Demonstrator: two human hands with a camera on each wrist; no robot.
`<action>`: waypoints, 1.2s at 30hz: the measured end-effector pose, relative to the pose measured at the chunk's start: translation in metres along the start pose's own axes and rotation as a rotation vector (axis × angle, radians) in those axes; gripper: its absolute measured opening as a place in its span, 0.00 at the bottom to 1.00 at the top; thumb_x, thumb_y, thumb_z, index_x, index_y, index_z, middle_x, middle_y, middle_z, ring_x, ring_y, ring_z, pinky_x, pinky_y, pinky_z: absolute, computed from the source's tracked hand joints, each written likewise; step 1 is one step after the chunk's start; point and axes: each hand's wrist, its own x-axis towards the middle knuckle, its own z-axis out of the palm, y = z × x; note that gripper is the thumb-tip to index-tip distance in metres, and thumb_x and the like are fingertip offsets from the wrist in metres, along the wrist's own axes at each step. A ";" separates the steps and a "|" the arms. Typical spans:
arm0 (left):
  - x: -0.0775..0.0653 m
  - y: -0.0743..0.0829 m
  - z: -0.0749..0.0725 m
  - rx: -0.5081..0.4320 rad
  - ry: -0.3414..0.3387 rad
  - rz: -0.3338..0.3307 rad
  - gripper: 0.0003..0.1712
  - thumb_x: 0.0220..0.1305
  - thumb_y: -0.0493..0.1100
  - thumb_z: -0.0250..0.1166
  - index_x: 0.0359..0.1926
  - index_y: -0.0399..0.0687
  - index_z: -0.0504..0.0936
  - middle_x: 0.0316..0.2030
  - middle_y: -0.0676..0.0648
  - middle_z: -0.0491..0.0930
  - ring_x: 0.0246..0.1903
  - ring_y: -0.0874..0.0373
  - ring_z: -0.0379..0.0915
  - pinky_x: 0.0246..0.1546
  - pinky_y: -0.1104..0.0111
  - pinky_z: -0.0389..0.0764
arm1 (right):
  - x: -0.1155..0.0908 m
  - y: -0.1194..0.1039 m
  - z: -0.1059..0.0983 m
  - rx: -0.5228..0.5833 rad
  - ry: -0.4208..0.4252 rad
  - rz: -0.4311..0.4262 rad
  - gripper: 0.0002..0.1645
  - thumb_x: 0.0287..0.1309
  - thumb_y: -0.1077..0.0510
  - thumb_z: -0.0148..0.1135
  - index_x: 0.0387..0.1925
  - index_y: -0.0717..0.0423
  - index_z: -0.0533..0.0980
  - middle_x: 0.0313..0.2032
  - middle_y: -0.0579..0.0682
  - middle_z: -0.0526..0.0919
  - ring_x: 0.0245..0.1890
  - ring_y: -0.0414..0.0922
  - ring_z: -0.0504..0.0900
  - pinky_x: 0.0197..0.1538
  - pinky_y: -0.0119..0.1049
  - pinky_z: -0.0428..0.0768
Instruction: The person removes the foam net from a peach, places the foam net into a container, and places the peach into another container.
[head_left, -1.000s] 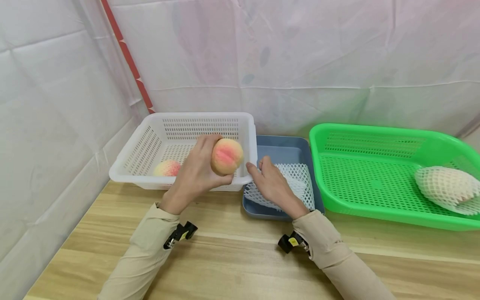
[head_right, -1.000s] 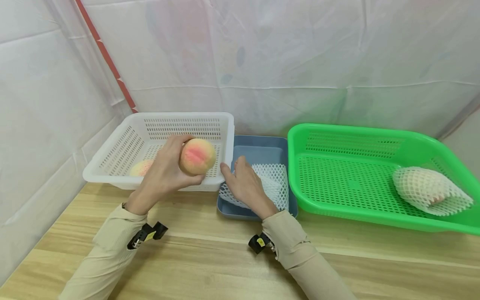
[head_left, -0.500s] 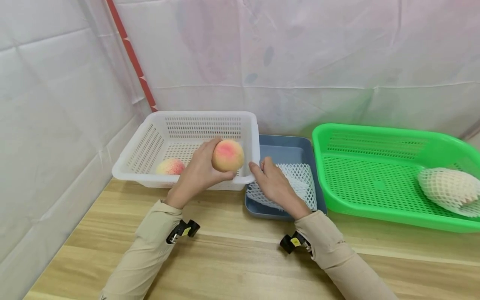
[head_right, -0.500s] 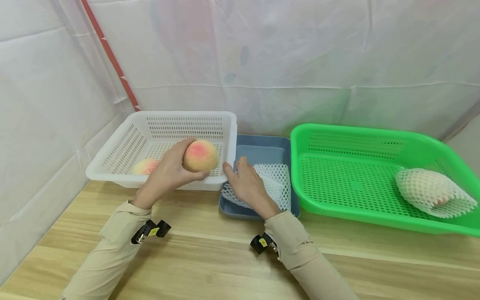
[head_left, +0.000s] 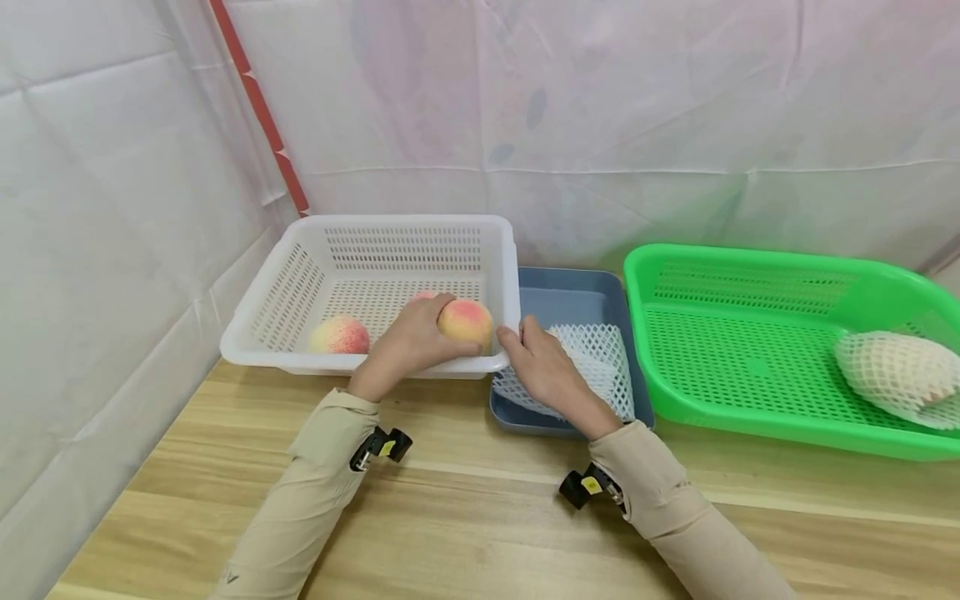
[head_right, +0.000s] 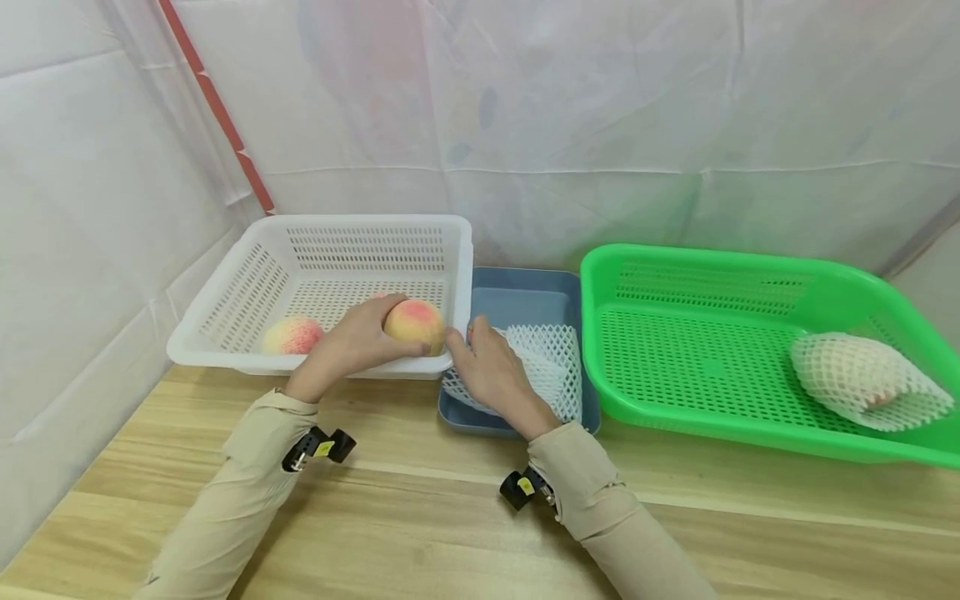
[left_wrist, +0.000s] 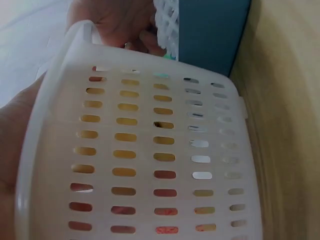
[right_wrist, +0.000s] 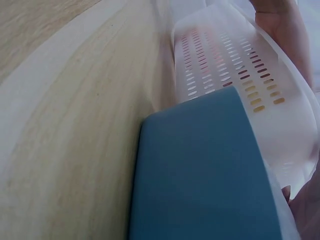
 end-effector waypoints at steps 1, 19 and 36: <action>0.002 0.000 0.000 0.006 -0.014 -0.010 0.45 0.45 0.59 0.69 0.63 0.41 0.70 0.52 0.43 0.78 0.49 0.50 0.72 0.50 0.59 0.76 | 0.000 0.000 0.000 0.004 -0.004 0.002 0.27 0.71 0.39 0.33 0.41 0.58 0.65 0.27 0.55 0.68 0.22 0.47 0.65 0.23 0.37 0.65; 0.007 0.004 -0.004 0.113 -0.206 -0.165 0.45 0.64 0.69 0.50 0.69 0.41 0.63 0.65 0.39 0.68 0.65 0.44 0.64 0.62 0.52 0.68 | 0.003 -0.001 0.001 0.029 -0.034 0.035 0.36 0.71 0.35 0.28 0.58 0.60 0.63 0.32 0.55 0.70 0.26 0.48 0.66 0.25 0.38 0.66; 0.005 0.005 0.004 0.149 0.034 -0.114 0.30 0.65 0.59 0.53 0.55 0.40 0.76 0.51 0.41 0.75 0.48 0.49 0.70 0.46 0.56 0.77 | 0.000 -0.007 -0.007 -0.042 0.054 -0.026 0.28 0.71 0.38 0.36 0.36 0.59 0.66 0.25 0.53 0.69 0.21 0.46 0.67 0.22 0.36 0.66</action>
